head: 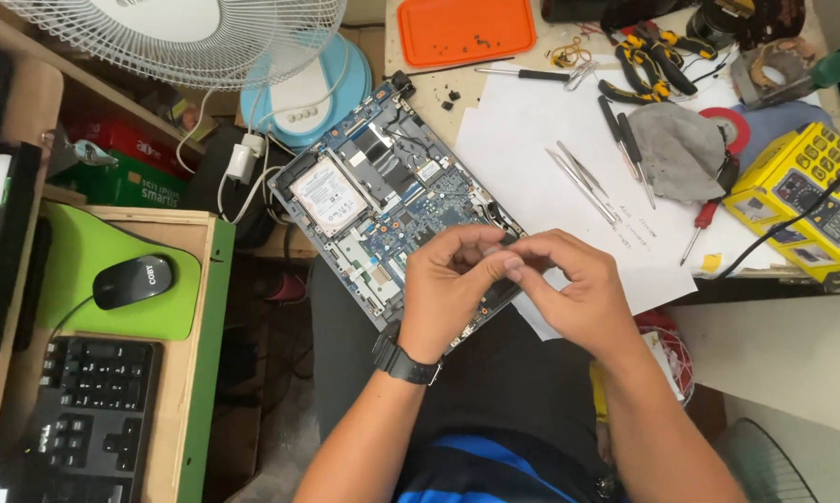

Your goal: The person works on the internal components of a disassembled laptop resting on their lap, using their hands to connect a small cable. They then pick up a smartphone and use it to view a reference image while continuing to adjust the laptop's internal wiring.

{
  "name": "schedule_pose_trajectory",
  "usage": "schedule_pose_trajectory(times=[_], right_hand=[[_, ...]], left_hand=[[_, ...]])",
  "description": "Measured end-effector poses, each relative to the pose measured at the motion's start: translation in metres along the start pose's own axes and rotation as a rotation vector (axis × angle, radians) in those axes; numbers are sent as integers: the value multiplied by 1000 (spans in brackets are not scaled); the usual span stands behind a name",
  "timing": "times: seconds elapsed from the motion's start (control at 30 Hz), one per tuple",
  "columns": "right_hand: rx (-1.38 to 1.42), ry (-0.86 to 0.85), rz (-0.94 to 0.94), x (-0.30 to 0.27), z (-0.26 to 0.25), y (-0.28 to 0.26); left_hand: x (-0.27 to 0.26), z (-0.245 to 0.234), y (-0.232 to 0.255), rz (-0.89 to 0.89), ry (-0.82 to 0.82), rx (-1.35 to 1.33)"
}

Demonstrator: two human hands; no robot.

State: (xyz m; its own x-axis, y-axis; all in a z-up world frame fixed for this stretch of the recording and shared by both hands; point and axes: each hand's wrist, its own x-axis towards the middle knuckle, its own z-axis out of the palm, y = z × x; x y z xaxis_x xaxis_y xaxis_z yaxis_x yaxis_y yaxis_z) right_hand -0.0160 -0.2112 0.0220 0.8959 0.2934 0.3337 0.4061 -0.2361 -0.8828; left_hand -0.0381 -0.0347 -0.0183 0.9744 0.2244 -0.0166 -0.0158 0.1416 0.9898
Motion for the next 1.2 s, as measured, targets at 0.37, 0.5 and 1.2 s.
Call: schedule_pose_trajectory(times=[0.37, 0.5, 1.2], right_hand=[[-489, 60, 112, 51, -25, 96], [-618, -3, 189, 60, -14, 91], [-299, -263, 237, 77, 11, 52]], left_hand=[[36, -36, 10, 188, -3, 707], [44, -29, -2, 83, -34, 730], [65, -10, -1, -75, 1, 599]])
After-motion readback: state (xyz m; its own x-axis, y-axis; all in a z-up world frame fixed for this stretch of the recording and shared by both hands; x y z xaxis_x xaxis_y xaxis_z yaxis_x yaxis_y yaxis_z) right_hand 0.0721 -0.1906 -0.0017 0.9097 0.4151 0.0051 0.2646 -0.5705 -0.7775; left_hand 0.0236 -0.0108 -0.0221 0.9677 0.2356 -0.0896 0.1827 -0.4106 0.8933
